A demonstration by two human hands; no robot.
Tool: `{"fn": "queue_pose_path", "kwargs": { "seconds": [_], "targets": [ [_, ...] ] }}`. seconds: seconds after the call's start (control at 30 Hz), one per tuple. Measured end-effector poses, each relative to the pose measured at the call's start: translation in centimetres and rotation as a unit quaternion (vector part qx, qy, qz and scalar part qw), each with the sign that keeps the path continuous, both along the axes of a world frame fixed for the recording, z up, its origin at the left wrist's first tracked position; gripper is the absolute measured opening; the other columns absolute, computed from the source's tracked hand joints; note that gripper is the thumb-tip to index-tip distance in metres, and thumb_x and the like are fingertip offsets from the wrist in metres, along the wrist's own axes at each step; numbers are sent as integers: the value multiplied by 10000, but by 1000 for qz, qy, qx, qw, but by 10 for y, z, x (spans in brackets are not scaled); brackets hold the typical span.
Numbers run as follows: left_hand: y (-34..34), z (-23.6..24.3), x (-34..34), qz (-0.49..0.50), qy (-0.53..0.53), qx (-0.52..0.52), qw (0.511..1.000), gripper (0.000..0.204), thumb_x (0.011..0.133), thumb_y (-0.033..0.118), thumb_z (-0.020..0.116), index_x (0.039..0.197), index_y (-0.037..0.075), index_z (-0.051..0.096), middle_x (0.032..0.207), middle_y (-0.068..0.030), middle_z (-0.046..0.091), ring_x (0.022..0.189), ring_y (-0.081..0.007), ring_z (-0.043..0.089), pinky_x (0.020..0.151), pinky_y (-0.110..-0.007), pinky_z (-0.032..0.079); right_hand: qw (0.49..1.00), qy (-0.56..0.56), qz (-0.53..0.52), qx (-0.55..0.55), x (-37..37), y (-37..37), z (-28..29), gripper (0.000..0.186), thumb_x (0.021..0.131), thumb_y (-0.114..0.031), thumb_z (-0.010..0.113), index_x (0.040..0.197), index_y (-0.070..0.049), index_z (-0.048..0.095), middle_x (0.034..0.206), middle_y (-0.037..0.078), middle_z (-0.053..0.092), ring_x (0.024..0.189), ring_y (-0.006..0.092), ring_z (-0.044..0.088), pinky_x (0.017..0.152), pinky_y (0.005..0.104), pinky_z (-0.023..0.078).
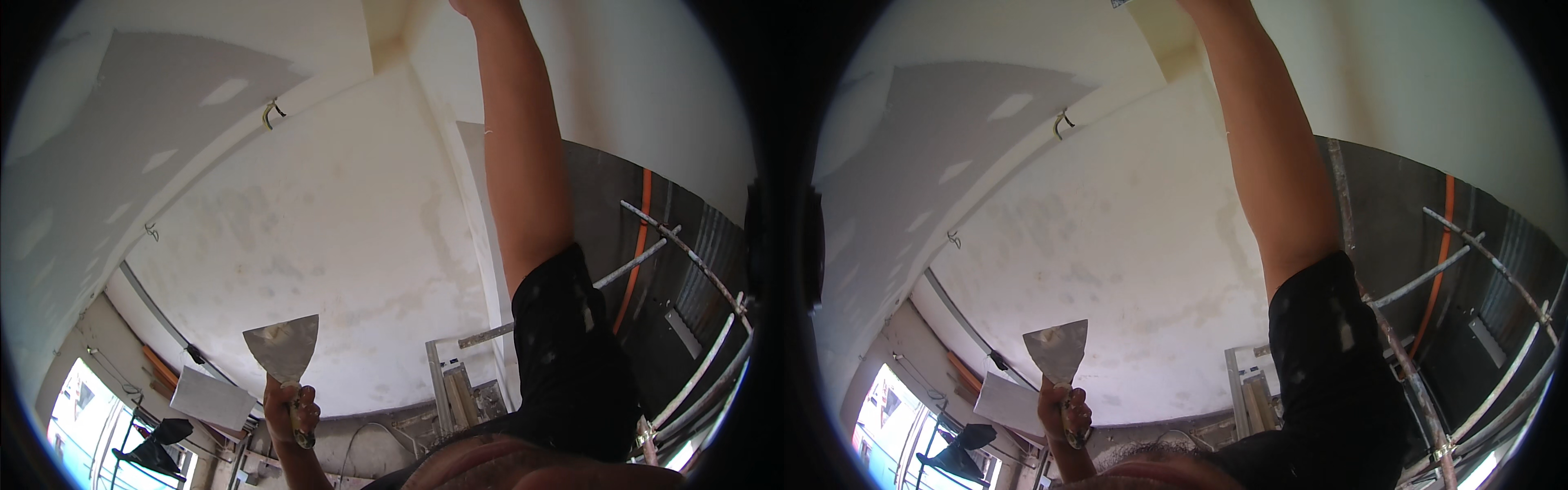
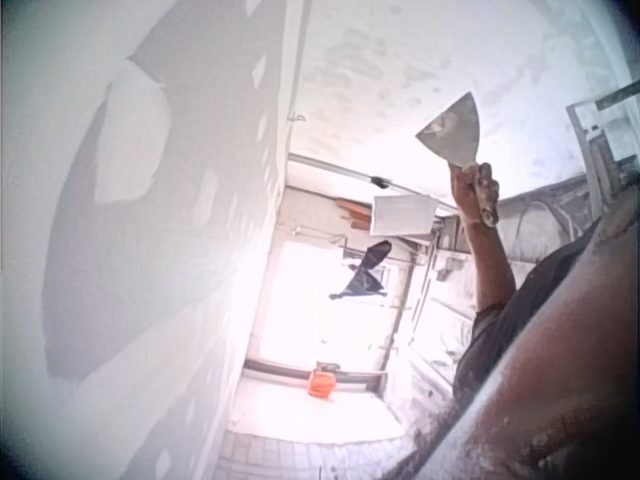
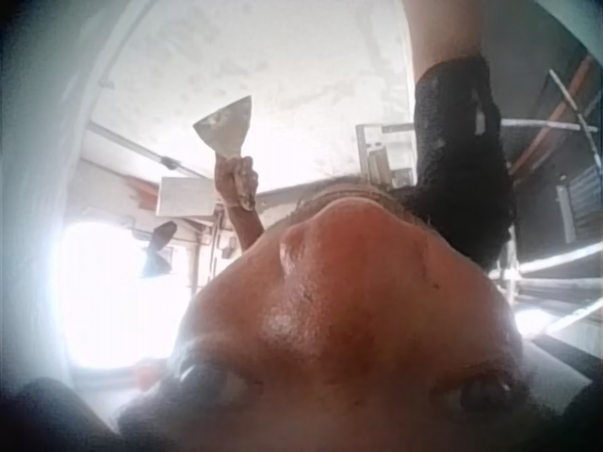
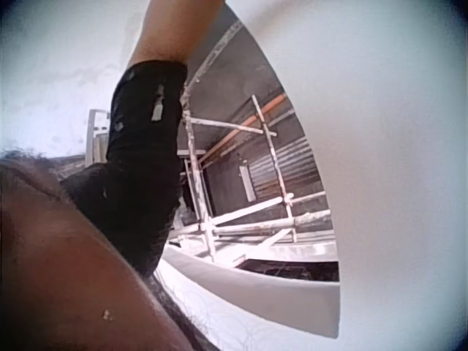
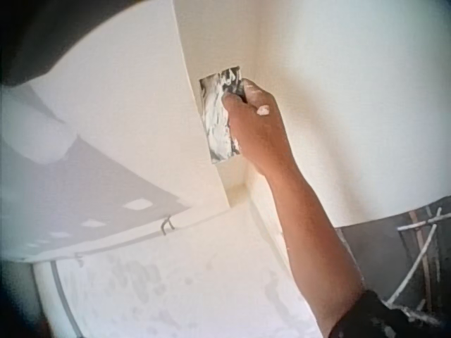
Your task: The person applies plaster to a ceiling using a trowel and a hawk. They repeatedly scoop plaster from the hawk and spread it onto the ceiling surface, smoothing the material with the trowel. The person works on a scaffold in a room under construction.
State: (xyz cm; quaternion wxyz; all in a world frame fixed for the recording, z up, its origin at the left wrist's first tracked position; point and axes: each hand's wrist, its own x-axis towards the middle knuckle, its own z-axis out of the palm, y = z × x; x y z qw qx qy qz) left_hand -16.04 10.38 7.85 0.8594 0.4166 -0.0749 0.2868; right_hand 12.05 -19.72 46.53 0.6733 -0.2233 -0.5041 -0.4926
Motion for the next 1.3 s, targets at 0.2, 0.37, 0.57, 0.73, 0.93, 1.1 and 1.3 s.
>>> {"fn": "queue_pose_path", "kwargs": {
  "seconds": [0.2,0.37,0.57,0.73,0.93,1.1,1.3],
  "targets": [
    [-13,10,1,19,-10,7,1000,698,918,55,386,1577,150,176,1510,-226,386,560,-164,507,324,-244,401,988,132,83,10,43,22,-40,142,972,-145,521,937,-33,602,718,-4,563,613,108,505,551,310,408],
    [-28,28,3,-74,-35,-17,997,781,854,42,435,1575,56,135,1507,-364,335,549,-177,517,277,-244,416,943,135,302,-22,49,92,-163,250,966,-225,667,1123,-44,597,875,-5,592,689,69,457,595,271,355],
    [-57,55,6,-209,-60,-30,976,754,883,30,427,1551,-26,81,1508,-421,263,594,-190,551,266,-242,417,825,-6,442,-354,-8,153,-298,292,994,-31,615,1281,5,652,1229,130,701,1166,181,631,1001,346,507],
    [-80,77,-3,-111,-48,59,991,772,865,40,439,1558,-3,100,1480,-418,322,527,-183,541,277,-251,444,836,-42,281,-469,-1,135,-317,291,974,-19,623,1260,-19,674,1267,153,689,1195,267,654,998,368,533],
    [-82,104,-22,130,-83,239,959,693,847,11,472,1501,13,243,1204,-310,574,453,-147,509,301,-265,444,880,203,250,-348,-11,120,-305,333,1017,-202,610,1306,-35,618,997,14,713,810,46,574,700,250,472],
    [-68,101,-23,220,-87,278,931,563,880,12,489,1422,22,338,822,-146,618,436,-134,495,334,-265,447,921,185,291,-180,-39,115,-289,329,1010,-197,613,1273,1,601,966,-7,686,796,24,532,691,210,440],
    [-42,77,-27,310,-8,230,923,451,910,30,526,1349,24,420,706,-80,565,444,-126,502,358,-282,447,910,242,334,-30,-41,137,-312,315,984,-172,651,1240,1,587,1099,38,651,935,75,597,779,241,496]
  ]
}}
